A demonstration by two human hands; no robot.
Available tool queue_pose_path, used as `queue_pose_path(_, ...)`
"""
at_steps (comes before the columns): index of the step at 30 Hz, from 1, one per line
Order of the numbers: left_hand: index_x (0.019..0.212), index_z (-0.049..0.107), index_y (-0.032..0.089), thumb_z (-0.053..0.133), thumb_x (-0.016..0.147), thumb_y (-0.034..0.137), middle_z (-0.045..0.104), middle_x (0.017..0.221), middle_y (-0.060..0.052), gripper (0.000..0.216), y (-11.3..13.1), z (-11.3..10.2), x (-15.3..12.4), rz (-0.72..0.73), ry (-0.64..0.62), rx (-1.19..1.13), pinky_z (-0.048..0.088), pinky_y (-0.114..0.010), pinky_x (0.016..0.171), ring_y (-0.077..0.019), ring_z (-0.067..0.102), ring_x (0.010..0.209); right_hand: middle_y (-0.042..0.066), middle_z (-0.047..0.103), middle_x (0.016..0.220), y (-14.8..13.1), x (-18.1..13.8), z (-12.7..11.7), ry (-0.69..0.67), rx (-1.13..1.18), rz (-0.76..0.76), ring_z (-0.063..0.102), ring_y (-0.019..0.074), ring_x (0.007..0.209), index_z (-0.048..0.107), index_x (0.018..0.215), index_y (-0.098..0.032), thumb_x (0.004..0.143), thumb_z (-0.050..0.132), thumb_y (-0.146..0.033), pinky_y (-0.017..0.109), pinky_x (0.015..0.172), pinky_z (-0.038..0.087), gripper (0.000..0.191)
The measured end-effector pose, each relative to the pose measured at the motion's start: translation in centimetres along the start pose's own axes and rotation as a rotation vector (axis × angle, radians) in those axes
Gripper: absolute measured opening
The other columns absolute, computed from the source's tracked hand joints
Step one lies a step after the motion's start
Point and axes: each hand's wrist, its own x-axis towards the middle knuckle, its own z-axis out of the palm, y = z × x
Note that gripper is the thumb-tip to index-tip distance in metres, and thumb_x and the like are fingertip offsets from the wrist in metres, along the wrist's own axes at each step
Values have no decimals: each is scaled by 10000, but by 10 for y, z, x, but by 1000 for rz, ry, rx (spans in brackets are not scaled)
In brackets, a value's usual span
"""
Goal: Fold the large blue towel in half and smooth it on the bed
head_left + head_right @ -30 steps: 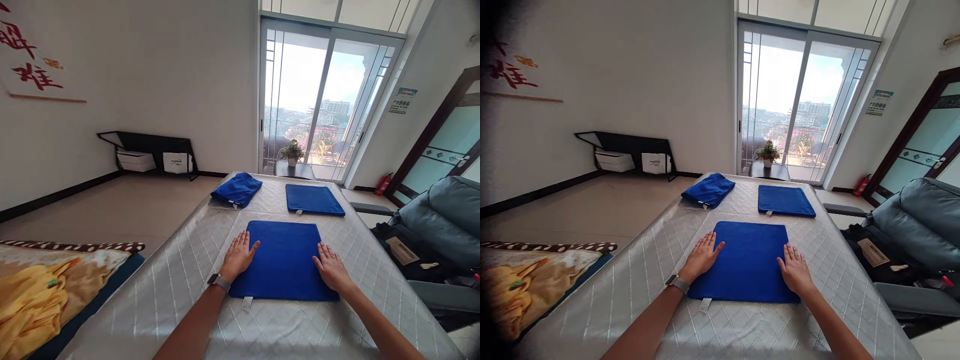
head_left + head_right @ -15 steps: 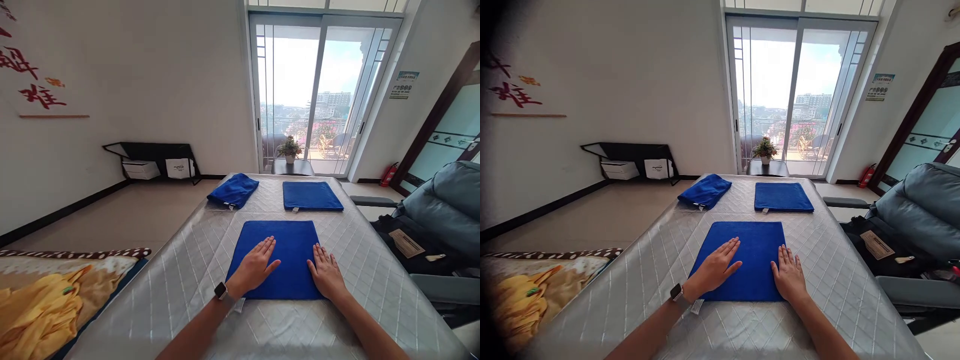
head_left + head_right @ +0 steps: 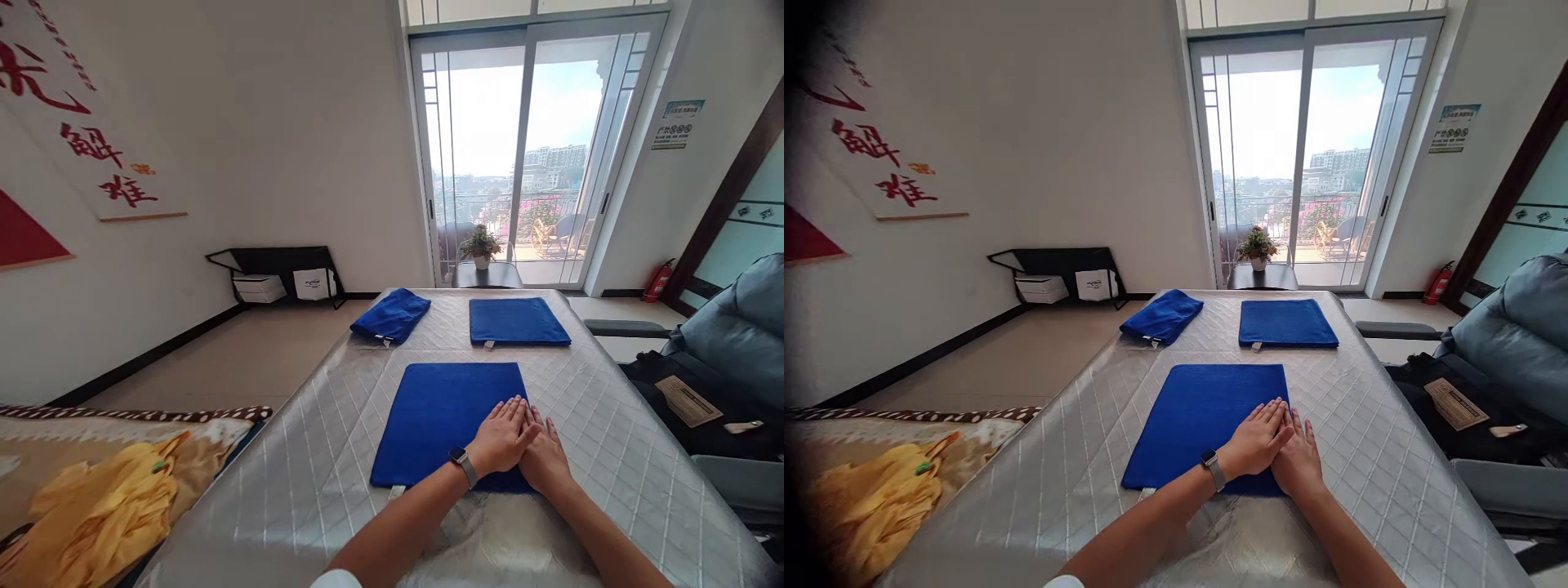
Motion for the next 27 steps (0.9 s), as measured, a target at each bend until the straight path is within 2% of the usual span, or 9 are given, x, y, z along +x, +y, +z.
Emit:
queue_pose_path(3,1563,226,119,66,1043,502,309,1598,-129,666,-12,3,-8,-13,-30,-8,214,-396,1208,-189,197,1499,37,130,1645,-1,1,-2,4,2,8,66,239,1516,217,1573,-179,960,273,-259,488,1216,74,621)
queue_pose_path(7,1564,237,137,110,1039,532,305,1600,-120,670,-39,-10,-36,-81,-21,56,209,-411,1214,-205,201,1499,56,141,1638,-3,2,-6,6,51,50,104,237,1512,211,1571,-129,995,220,-412,478,1216,79,642)
queue_pose_path(14,1554,279,140,135,1023,587,284,1606,-106,710,-103,-47,-107,-347,-39,196,228,-440,1213,-232,223,1493,43,133,1640,-2,4,-4,8,80,59,85,225,1516,190,1576,-130,991,187,-466,471,1219,52,675)
queue_pose_path(18,1555,269,118,146,1013,613,282,1603,-119,744,-131,-55,-139,-479,18,234,225,-449,1213,-241,221,1493,45,137,1644,-1,5,0,16,79,59,75,223,1517,184,1578,-136,987,189,-474,470,1220,51,681)
queue_pose_path(21,1557,266,117,151,1008,622,307,1593,-130,754,-139,-53,-148,-524,67,237,241,-454,1207,-249,237,1488,45,146,1644,0,6,2,17,66,62,83,221,1516,184,1579,-141,987,187,-471,470,1219,65,678)
queue_pose_path(27,1537,305,80,146,998,642,303,1591,-147,795,-138,-54,-147,-532,83,191,243,-434,1208,-251,251,1483,49,157,1642,0,4,-4,8,26,50,103,217,1513,191,1576,-127,990,176,-478,459,1218,93,683)
